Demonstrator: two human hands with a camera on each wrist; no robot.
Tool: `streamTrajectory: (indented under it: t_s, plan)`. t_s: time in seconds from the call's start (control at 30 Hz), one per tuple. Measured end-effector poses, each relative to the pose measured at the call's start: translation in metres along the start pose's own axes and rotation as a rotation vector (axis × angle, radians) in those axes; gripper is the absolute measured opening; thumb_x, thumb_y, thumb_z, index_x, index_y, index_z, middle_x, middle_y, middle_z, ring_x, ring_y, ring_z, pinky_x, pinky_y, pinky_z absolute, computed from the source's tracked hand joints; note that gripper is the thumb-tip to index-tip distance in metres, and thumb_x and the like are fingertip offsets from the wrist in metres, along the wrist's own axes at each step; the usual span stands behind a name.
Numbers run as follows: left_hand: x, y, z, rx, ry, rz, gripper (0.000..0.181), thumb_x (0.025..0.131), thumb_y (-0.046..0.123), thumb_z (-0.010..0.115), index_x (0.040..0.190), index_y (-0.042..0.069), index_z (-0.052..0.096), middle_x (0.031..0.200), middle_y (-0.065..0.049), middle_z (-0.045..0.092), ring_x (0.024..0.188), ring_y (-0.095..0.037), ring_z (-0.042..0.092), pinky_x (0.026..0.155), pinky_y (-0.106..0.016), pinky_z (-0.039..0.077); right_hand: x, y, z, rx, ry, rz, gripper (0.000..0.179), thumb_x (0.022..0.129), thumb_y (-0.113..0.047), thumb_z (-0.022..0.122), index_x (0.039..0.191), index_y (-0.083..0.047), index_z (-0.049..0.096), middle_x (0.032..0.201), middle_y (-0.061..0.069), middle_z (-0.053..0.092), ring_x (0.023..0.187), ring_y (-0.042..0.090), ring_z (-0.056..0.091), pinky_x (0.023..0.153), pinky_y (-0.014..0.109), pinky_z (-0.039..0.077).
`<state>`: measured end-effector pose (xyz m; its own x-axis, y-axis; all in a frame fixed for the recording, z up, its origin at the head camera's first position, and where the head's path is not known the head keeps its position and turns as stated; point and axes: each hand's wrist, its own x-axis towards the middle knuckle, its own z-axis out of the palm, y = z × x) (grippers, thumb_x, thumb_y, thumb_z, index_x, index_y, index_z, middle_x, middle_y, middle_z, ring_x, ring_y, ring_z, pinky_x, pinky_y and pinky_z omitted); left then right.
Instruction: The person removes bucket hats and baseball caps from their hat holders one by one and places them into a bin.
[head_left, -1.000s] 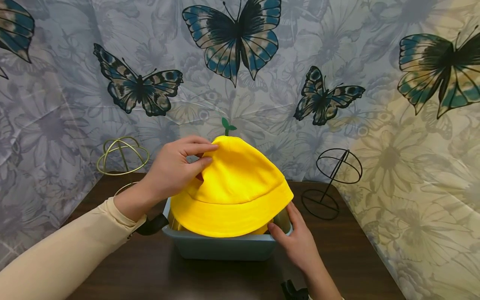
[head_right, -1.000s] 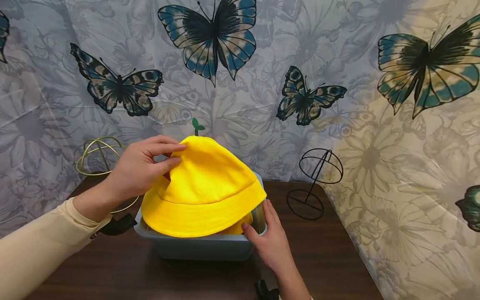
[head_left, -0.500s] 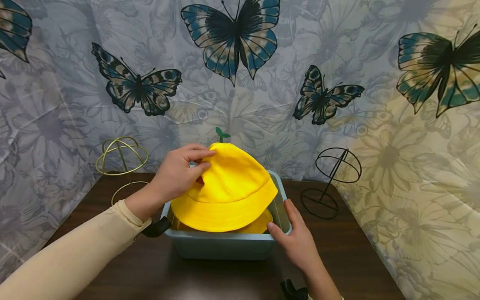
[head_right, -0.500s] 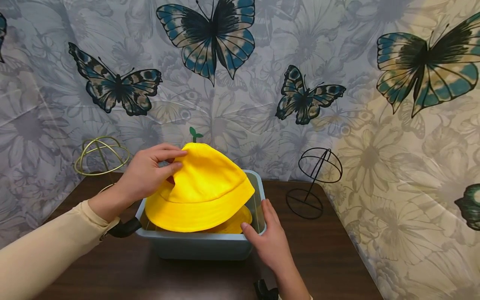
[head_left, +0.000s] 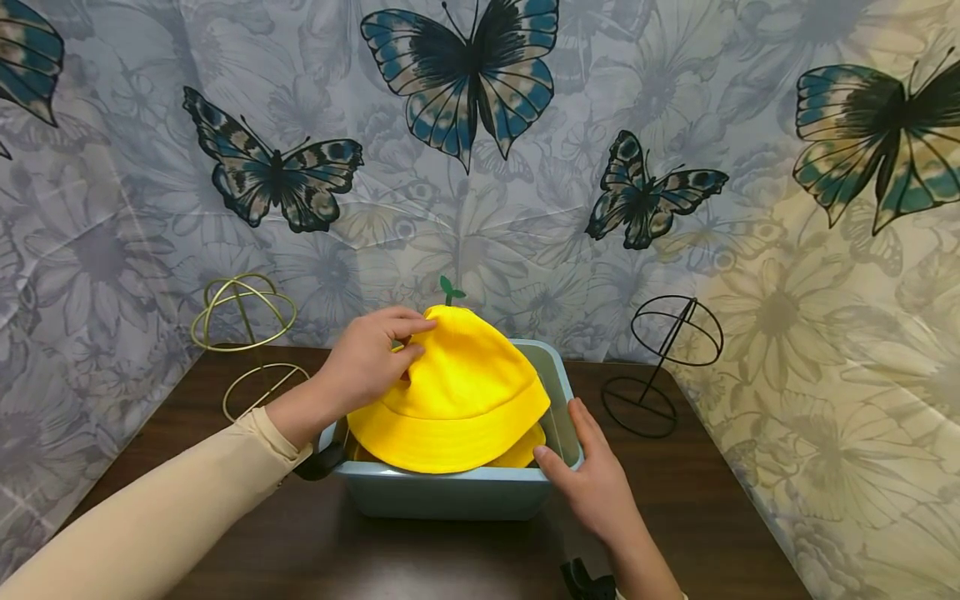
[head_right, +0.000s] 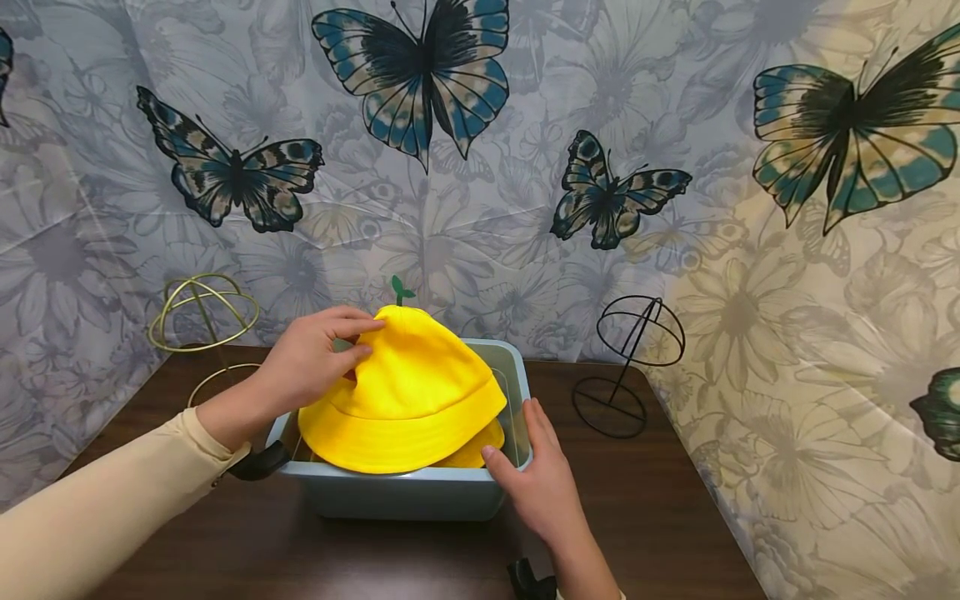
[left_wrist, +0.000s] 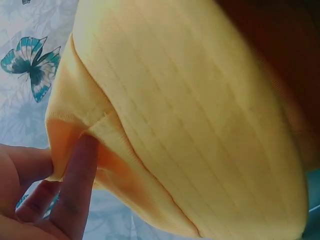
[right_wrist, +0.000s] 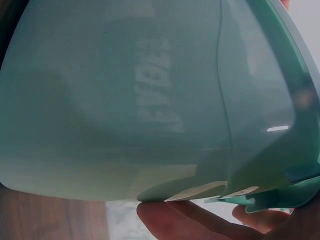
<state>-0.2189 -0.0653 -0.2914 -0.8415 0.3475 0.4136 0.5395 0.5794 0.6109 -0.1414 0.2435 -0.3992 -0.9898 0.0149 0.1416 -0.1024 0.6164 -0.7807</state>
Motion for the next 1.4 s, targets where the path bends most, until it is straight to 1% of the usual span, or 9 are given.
streamTrajectory:
  t_s: [0.07,0.17,0.3,0.53,0.67,0.8,0.93,1.1,1.4]
  plan:
    - [-0.0004,0.0002,0.0009,0.01,0.003,0.013,0.037,0.09,0.003,0.073,0.127,0.007,0.07,0.122,-0.003,0.063,0.088,-0.019,0.064,0.063,-0.028,0.055,0.0001,0.0004,0.0002,-0.009,0.001,0.002,0.087,0.095,-0.046,0.064,0.16,-0.01,0.02,0.164,0.007,0.013,0.147,0.037,0.016,0.107,0.071,0.018]
    - [-0.0004,0.0003,0.0022,0.027,0.022,0.023,0.036,0.09,0.003,0.073,0.125,0.007,0.07,0.121,-0.003,0.064,0.097,-0.022,0.064,0.073,-0.034,0.056,0.0002,0.0002,0.0004,-0.016,0.001,0.004,0.087,0.095,-0.046,0.064,0.16,-0.01,0.02,0.164,0.008,0.014,0.147,0.037,0.016,0.107,0.071,0.018]
    - [0.0008,-0.001,0.0039,0.057,0.047,0.028,0.036,0.09,0.003,0.073,0.125,0.006,0.07,0.12,-0.004,0.064,0.107,-0.025,0.062,0.085,-0.039,0.054,-0.0002,-0.0011,0.0004,-0.006,0.002,0.004,0.086,0.095,-0.045,0.064,0.16,-0.01,0.02,0.164,0.009,0.014,0.147,0.037,0.016,0.107,0.071,0.018]
    - [0.0014,-0.0025,0.007,0.083,0.042,0.019,0.038,0.091,0.003,0.072,0.129,0.008,0.068,0.123,-0.003,0.062,0.109,-0.025,0.061,0.087,-0.039,0.053,-0.0006,-0.0028,0.0001,-0.011,0.005,0.004,0.086,0.095,-0.045,0.064,0.16,-0.01,0.02,0.164,0.009,0.014,0.147,0.037,0.018,0.107,0.071,0.019]
    - [0.0013,-0.0024,0.0076,0.098,0.022,0.012,0.043,0.09,0.003,0.072,0.132,0.008,0.066,0.126,-0.003,0.061,0.111,-0.026,0.059,0.087,-0.039,0.053,-0.0002,-0.0029,-0.0001,-0.012,0.001,0.008,0.086,0.095,-0.045,0.064,0.16,-0.01,0.02,0.164,0.008,0.014,0.147,0.037,0.017,0.108,0.07,0.019]
    - [0.0012,-0.0008,0.0077,0.119,-0.013,0.004,0.049,0.089,0.003,0.073,0.137,0.008,0.062,0.129,-0.005,0.059,0.115,-0.027,0.058,0.093,-0.041,0.051,0.0001,-0.0027,0.0,-0.014,0.002,0.005,0.086,0.095,-0.045,0.064,0.16,-0.01,0.02,0.164,0.008,0.014,0.146,0.037,0.018,0.108,0.071,0.019]
    - [0.0004,0.0004,0.0087,0.139,-0.08,-0.003,0.051,0.089,0.004,0.074,0.138,0.007,0.06,0.131,-0.005,0.057,0.117,-0.027,0.057,0.097,-0.043,0.049,-0.0002,-0.0021,0.0002,-0.018,0.005,0.004,0.086,0.095,-0.046,0.064,0.16,-0.01,0.02,0.164,0.008,0.014,0.146,0.037,0.018,0.107,0.071,0.019]
    - [-0.003,0.0021,0.0086,0.173,-0.153,-0.002,0.052,0.088,0.002,0.074,0.138,0.007,0.06,0.13,-0.004,0.058,0.116,-0.025,0.057,0.098,-0.042,0.049,-0.001,-0.0024,0.0,-0.006,0.002,0.005,0.086,0.094,-0.047,0.064,0.16,-0.011,0.02,0.165,0.008,0.014,0.147,0.037,0.017,0.107,0.072,0.019]
    - [-0.0069,0.0002,0.0061,0.205,-0.195,-0.01,0.055,0.088,0.001,0.074,0.141,0.007,0.058,0.132,-0.005,0.056,0.117,-0.026,0.057,0.098,-0.042,0.049,-0.001,-0.0021,0.0007,-0.006,0.005,0.007,0.086,0.095,-0.046,0.064,0.16,-0.011,0.02,0.164,0.008,0.014,0.147,0.037,0.017,0.107,0.071,0.019]
